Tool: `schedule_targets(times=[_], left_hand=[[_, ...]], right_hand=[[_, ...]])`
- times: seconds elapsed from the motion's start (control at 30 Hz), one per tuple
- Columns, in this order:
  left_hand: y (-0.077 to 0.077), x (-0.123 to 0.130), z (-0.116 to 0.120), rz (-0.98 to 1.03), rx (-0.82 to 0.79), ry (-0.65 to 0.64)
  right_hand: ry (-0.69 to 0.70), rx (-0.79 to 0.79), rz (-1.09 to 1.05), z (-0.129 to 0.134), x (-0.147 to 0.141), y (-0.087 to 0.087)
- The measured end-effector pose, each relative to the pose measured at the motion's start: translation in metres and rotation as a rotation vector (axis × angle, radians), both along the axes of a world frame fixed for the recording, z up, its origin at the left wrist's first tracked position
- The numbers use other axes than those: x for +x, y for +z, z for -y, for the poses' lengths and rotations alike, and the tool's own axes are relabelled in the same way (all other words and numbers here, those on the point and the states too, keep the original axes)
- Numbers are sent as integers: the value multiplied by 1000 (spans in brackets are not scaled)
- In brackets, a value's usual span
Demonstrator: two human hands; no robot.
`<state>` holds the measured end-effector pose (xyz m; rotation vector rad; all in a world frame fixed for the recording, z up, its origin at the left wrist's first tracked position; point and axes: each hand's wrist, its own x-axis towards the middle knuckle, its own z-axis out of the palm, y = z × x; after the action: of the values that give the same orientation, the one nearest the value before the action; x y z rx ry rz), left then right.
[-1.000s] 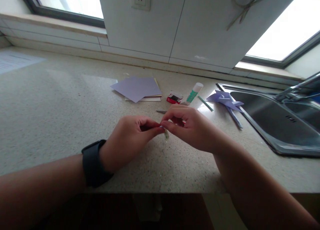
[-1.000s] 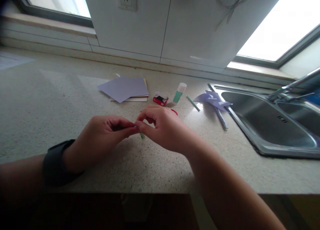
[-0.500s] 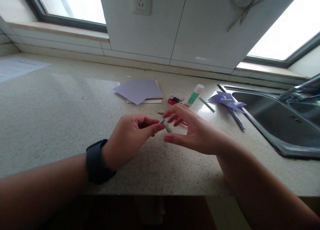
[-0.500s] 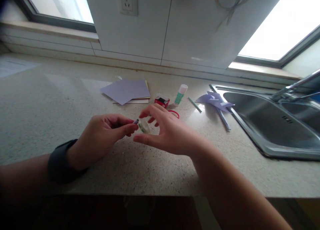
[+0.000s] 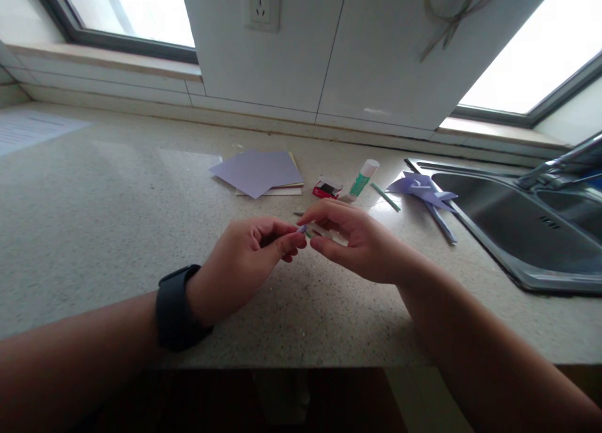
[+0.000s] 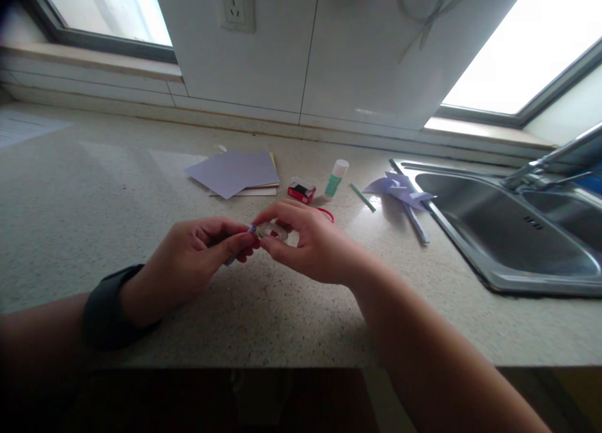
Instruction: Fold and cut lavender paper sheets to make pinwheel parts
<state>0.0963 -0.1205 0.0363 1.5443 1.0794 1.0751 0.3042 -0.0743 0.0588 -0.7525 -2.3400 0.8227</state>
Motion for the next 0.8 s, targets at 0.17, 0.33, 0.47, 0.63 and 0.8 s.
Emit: schedule_targets(times=[0.17, 0.33, 0.47, 0.63, 0.8], left_hand=[[-1, 1, 2, -45, 40, -78], [-3, 2, 1, 6, 3, -166], [-1, 2, -1, 28, -35, -223], [-1, 3, -4, 56, -93, -248], [-9, 2, -5, 0, -80, -137]], right_hand=[[17, 10, -17, -2, 0, -2], [95, -119, -80, -4, 1, -6], [163, -80, -114, -6, 1, -6], [138, -36, -185, -8, -1, -10], [55, 20, -189, -11, -3, -14]])
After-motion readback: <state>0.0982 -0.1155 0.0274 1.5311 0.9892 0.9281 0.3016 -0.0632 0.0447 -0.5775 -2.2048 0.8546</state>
